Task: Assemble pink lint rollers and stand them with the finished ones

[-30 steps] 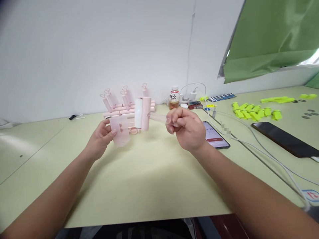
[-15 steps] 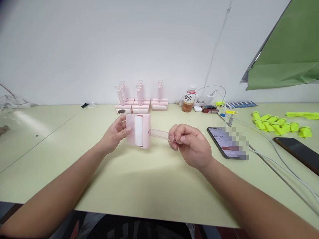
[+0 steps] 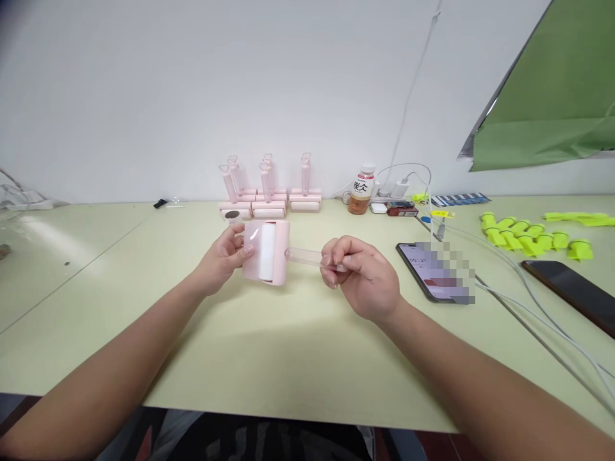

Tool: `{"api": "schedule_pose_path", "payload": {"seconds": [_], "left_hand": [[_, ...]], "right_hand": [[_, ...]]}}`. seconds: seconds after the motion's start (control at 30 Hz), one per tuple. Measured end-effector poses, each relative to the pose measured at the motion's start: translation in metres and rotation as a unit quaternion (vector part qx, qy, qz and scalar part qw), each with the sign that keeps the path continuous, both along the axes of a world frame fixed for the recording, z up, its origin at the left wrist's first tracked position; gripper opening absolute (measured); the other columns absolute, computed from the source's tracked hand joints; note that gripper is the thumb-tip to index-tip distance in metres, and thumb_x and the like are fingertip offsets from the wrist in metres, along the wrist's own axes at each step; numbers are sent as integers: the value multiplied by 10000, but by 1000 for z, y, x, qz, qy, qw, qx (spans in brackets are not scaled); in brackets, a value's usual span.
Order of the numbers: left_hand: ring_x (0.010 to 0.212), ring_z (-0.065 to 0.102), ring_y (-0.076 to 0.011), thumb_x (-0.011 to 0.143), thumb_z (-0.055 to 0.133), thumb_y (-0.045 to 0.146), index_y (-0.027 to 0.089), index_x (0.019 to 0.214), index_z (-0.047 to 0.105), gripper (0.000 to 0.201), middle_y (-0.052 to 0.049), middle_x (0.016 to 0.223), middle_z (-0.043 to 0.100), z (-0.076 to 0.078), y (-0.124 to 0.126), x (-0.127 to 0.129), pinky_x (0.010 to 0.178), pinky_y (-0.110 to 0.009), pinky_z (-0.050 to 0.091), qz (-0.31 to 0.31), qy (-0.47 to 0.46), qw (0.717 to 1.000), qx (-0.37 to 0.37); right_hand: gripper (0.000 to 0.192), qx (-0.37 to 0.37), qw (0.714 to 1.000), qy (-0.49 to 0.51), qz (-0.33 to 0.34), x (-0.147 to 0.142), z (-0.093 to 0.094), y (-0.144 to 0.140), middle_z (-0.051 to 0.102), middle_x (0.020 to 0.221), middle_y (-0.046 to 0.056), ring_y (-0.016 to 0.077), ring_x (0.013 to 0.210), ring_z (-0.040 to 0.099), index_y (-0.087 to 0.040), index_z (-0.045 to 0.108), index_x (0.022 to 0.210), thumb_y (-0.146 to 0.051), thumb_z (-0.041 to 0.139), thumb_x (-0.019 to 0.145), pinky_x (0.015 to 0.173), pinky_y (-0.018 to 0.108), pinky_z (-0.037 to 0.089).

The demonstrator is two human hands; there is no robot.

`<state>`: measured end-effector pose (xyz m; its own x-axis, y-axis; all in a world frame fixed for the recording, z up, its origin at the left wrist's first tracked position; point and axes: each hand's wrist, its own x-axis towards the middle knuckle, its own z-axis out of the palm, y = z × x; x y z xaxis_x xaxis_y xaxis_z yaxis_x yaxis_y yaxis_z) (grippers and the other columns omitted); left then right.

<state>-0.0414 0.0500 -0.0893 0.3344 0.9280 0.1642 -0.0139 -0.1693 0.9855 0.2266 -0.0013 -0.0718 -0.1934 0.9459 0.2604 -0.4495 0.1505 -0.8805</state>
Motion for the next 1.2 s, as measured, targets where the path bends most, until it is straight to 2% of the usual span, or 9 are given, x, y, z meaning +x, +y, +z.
{"api": "schedule_pose_path", "payload": {"seconds": [0.1,0.2,0.3,0.4,0.5,0.6,0.77,0.97,1.2], "left_hand": [[957,630,-205,806,712,492,230,1319,431,641,-86,1111,636,-2,-3,4,726,-284,503,-25,-8,999,-28],[986,630,-220,777,733,512,218,1306,444,671,-103,1156,636,-5,-5,8,754,-302,508,-44,-15,998,-33],[920,644,-216,748,748,544,208,1297,472,699,-95,1103,663,-8,-5,12,717,-301,512,-8,-14,998,-62],[805,650,-187,773,703,595,207,1263,524,650,-76,1040,676,-8,-6,15,612,-272,515,39,-30,992,-118],[684,639,-164,853,528,687,189,1216,590,619,-80,950,692,-7,-9,18,507,-257,508,5,-59,986,-153],[646,668,-180,880,391,733,180,1256,578,695,-112,959,705,-5,-11,21,409,-237,460,-42,-88,980,-175],[674,698,-164,896,444,676,196,1254,550,608,-131,1112,681,-11,-14,29,356,-184,363,16,-6,986,-167],[694,653,-137,858,576,569,191,1065,610,432,-96,1071,659,-31,-20,37,397,-177,365,-64,118,981,-141],[743,647,-156,855,595,521,204,1119,602,413,-77,1016,640,-32,-22,37,431,-179,383,-73,148,977,-137]], "right_hand": [[58,-14,1000,11,8,-2,-5,0,574,711,16,131,473,486,-192,632,604,-176,604,652,478,295,326],[61,-9,1000,0,21,-5,-10,0,588,739,19,134,490,520,-188,639,633,-183,610,686,490,300,358],[41,14,999,-9,34,-9,-12,-2,611,845,21,161,577,606,-200,667,749,-234,650,732,549,331,447],[203,47,998,-29,27,-12,-12,-6,630,1063,17,177,705,676,-243,652,922,-219,727,734,671,375,532],[227,107,989,-96,-33,-14,-9,-8,640,1162,32,176,752,705,-265,610,1009,-221,720,815,724,387,562],[201,182,961,-163,-131,-14,2,2,671,1097,50,165,717,696,-250,579,1024,-274,697,864,706,368,578],[262,237,915,-246,-213,-11,27,65,668,980,38,137,608,638,-217,554,1002,-344,706,831,617,317,566],[148,119,845,-432,-292,-15,30,164,610,830,0,118,510,620,-206,515,888,-237,646,828,505,252,506],[173,58,836,-470,-275,-38,24,220,590,800,23,124,485,611,-172,528,939,-176,661,828,474,268,531]]}}
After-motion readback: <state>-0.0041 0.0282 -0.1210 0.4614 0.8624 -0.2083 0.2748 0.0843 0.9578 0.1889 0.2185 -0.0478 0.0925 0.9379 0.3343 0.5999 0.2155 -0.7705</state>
